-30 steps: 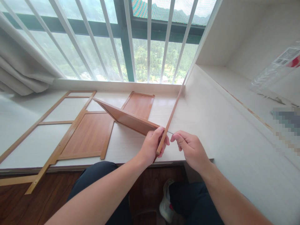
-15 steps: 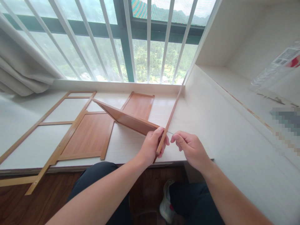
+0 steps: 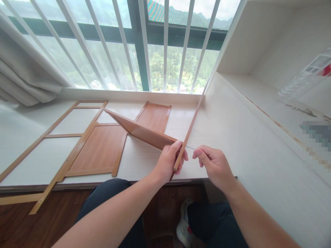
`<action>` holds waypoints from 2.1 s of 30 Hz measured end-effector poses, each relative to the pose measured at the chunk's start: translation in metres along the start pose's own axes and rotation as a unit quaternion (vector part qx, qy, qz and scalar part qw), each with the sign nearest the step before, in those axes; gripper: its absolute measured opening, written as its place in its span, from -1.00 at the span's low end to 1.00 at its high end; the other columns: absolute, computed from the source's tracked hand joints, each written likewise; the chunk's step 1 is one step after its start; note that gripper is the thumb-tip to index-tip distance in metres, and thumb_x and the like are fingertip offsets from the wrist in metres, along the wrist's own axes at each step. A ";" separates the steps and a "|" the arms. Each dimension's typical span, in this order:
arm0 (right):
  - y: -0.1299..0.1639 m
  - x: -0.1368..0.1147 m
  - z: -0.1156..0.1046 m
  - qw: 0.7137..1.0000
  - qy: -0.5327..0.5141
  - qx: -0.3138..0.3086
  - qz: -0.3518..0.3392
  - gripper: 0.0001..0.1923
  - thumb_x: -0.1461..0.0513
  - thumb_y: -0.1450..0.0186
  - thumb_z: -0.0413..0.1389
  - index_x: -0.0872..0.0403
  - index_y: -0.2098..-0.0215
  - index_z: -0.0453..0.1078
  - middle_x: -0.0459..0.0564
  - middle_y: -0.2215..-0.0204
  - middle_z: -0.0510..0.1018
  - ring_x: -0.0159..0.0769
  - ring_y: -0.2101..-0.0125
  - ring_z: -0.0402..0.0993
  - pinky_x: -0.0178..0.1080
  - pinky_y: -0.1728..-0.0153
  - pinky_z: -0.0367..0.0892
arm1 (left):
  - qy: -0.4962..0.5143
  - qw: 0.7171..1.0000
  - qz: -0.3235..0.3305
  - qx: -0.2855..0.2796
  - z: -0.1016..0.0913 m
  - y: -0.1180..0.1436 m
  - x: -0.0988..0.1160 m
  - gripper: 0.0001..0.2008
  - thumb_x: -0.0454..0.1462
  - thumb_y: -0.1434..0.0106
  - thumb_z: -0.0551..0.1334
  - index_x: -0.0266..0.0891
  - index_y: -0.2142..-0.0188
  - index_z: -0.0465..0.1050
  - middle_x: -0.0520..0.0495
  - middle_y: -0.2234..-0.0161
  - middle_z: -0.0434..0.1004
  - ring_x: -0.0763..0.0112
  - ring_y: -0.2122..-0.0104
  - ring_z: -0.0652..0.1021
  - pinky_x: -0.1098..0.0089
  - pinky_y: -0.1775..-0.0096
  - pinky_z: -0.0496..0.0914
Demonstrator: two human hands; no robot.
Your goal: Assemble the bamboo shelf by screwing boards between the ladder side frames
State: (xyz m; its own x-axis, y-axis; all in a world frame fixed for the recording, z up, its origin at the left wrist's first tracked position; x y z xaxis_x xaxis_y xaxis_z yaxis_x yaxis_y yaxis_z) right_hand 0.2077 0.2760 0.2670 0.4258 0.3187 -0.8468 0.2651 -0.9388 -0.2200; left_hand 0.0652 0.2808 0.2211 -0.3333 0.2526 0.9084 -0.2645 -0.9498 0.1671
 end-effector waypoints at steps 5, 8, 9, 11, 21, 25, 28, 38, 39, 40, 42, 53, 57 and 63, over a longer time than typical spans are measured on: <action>0.000 -0.009 0.000 0.995 0.058 0.024 -0.073 -0.66 0.08 -0.49 0.07 0.07 0.38 0.46 -0.12 0.52 0.41 -0.37 0.46 0.32 -0.27 0.36 0.22 | 0.006 1.000 0.002 -0.002 0.000 0.000 0.000 -0.40 0.13 -0.35 0.08 -0.30 0.56 0.44 0.07 0.80 0.21 0.55 0.82 0.21 0.52 0.73 0.04; 0.001 -0.017 -0.001 0.986 0.095 0.043 -0.129 -0.70 0.16 -0.49 0.08 0.07 0.39 0.42 -0.12 0.52 0.37 -0.37 0.45 0.31 -0.28 0.36 0.23 | 0.008 1.000 0.005 -0.007 0.001 -0.001 -0.001 -0.40 0.11 -0.37 0.07 -0.30 0.56 0.45 0.06 0.80 0.22 0.55 0.82 0.22 0.52 0.73 0.04; 0.001 -0.018 -0.001 0.983 0.106 0.046 -0.141 -0.71 0.18 -0.50 0.07 0.07 0.39 0.42 -0.12 0.51 0.36 -0.37 0.45 0.30 -0.28 0.36 0.23 | 0.008 1.000 0.005 -0.007 0.000 -0.001 -0.001 -0.40 0.11 -0.37 0.07 -0.30 0.56 0.45 0.06 0.80 0.22 0.55 0.82 0.22 0.51 0.74 0.04; 0.001 -0.020 -0.002 0.978 0.127 0.052 -0.159 -0.73 0.21 -0.50 0.07 0.07 0.37 0.42 -0.11 0.50 0.35 -0.36 0.43 0.31 -0.27 0.35 0.23 | 0.008 1.000 0.003 -0.006 0.000 -0.001 -0.002 -0.40 0.11 -0.37 0.07 -0.30 0.56 0.45 0.06 0.80 0.22 0.54 0.83 0.22 0.51 0.74 0.04; 0.005 -0.028 -0.004 0.952 0.196 0.073 -0.225 -0.87 0.28 -0.47 0.10 0.10 0.20 0.50 -0.05 0.41 0.36 -0.31 0.33 0.33 -0.24 0.28 0.27 | 0.006 1.000 0.006 -0.005 0.000 -0.002 -0.002 -0.39 0.12 -0.36 0.07 -0.30 0.57 0.44 0.06 0.81 0.22 0.55 0.83 0.21 0.50 0.73 0.02; 0.006 -0.028 -0.005 0.947 0.207 0.083 -0.231 -0.87 0.29 -0.47 0.11 0.10 0.18 0.52 -0.04 0.41 0.36 -0.30 0.33 0.33 -0.23 0.28 0.28 | 0.003 1.000 0.002 -0.011 -0.001 -0.002 -0.004 -0.39 0.14 -0.36 0.07 -0.30 0.56 0.45 0.05 0.80 0.23 0.54 0.83 0.23 0.50 0.73 0.03; 0.005 -0.027 -0.004 0.947 0.210 0.081 -0.229 -0.88 0.29 -0.46 0.12 0.09 0.17 0.52 -0.04 0.41 0.38 -0.29 0.32 0.34 -0.22 0.27 0.29 | 0.004 1.000 0.001 -0.008 -0.001 -0.002 -0.004 -0.39 0.14 -0.35 0.08 -0.30 0.56 0.45 0.06 0.80 0.23 0.54 0.83 0.23 0.50 0.73 0.03; 0.003 -0.025 -0.004 0.952 0.176 0.082 -0.237 -0.89 0.28 -0.47 0.12 0.08 0.14 0.51 0.01 0.34 0.52 -0.25 0.26 0.40 -0.19 0.20 0.35 | 0.001 1.000 0.008 0.001 0.000 -0.003 -0.003 -0.40 0.12 -0.37 0.07 -0.29 0.58 0.43 0.05 0.81 0.24 0.55 0.84 0.22 0.51 0.74 -0.01; 0.003 -0.025 -0.005 0.953 0.172 0.082 -0.236 -0.89 0.28 -0.47 0.12 0.07 0.14 0.51 0.01 0.34 0.52 -0.25 0.26 0.40 -0.19 0.20 0.35 | 0.001 1.000 0.006 0.000 0.000 -0.002 -0.003 -0.40 0.12 -0.37 0.07 -0.29 0.58 0.43 0.05 0.82 0.24 0.55 0.84 0.22 0.51 0.74 -0.01; 0.003 -0.024 -0.004 0.954 0.168 0.081 -0.236 -0.89 0.28 -0.47 0.12 0.07 0.15 0.51 0.01 0.33 0.53 -0.25 0.26 0.41 -0.19 0.20 0.35 | 0.002 1.000 0.006 0.000 0.001 -0.002 -0.002 -0.40 0.11 -0.36 0.07 -0.28 0.58 0.43 0.05 0.82 0.23 0.55 0.84 0.22 0.51 0.74 0.00; 0.002 -0.023 -0.004 0.956 0.162 0.078 -0.231 -0.89 0.28 -0.47 0.12 0.08 0.15 0.51 0.01 0.33 0.54 -0.25 0.26 0.41 -0.19 0.20 0.36 | 0.002 1.000 0.007 0.001 0.001 -0.001 -0.001 -0.41 0.11 -0.37 0.06 -0.28 0.58 0.42 0.06 0.82 0.23 0.56 0.84 0.21 0.52 0.74 0.00; 0.000 -0.012 0.001 0.980 0.098 0.060 -0.165 -0.77 0.17 -0.49 0.10 0.05 0.26 0.54 -0.01 0.37 0.61 -0.28 0.33 0.50 -0.22 0.25 0.38 | 0.006 1.000 0.007 -0.001 0.001 -0.001 -0.001 -0.40 0.11 -0.37 0.08 -0.29 0.58 0.43 0.05 0.82 0.23 0.56 0.84 0.22 0.52 0.73 0.01; 0.000 -0.010 0.001 0.985 0.074 0.058 -0.142 -0.74 0.14 -0.49 0.10 0.05 0.28 0.56 -0.01 0.36 0.63 -0.27 0.31 0.55 -0.21 0.23 0.41 | 0.005 1.000 0.006 0.001 0.001 -0.001 0.000 -0.40 0.11 -0.36 0.07 -0.29 0.59 0.42 0.05 0.82 0.23 0.56 0.84 0.21 0.52 0.74 0.01; 0.000 -0.009 0.003 0.992 0.041 0.067 -0.099 -0.66 0.08 -0.50 0.07 0.04 0.29 0.60 -0.09 0.53 0.51 -0.35 0.50 0.43 -0.26 0.38 0.34 | 0.009 1.000 0.005 0.000 0.001 -0.002 -0.001 -0.40 0.14 -0.34 0.10 -0.28 0.59 0.42 0.07 0.82 0.21 0.56 0.84 0.20 0.50 0.74 -0.02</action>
State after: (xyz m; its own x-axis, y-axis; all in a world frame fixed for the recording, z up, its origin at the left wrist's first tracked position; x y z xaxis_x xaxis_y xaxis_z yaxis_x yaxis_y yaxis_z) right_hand 0.2011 0.2725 0.2736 0.4466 0.5036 -0.7395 0.2357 -0.8636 -0.4457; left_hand 0.0672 0.2820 0.2209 -0.3532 0.2457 0.9027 -0.2614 -0.9524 0.1570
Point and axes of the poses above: each hand's wrist, its own y-axis away from the middle knuckle, its own z-axis out of the palm, x = y × z, the point moved 7 cm from there along -y, towards the middle knuckle
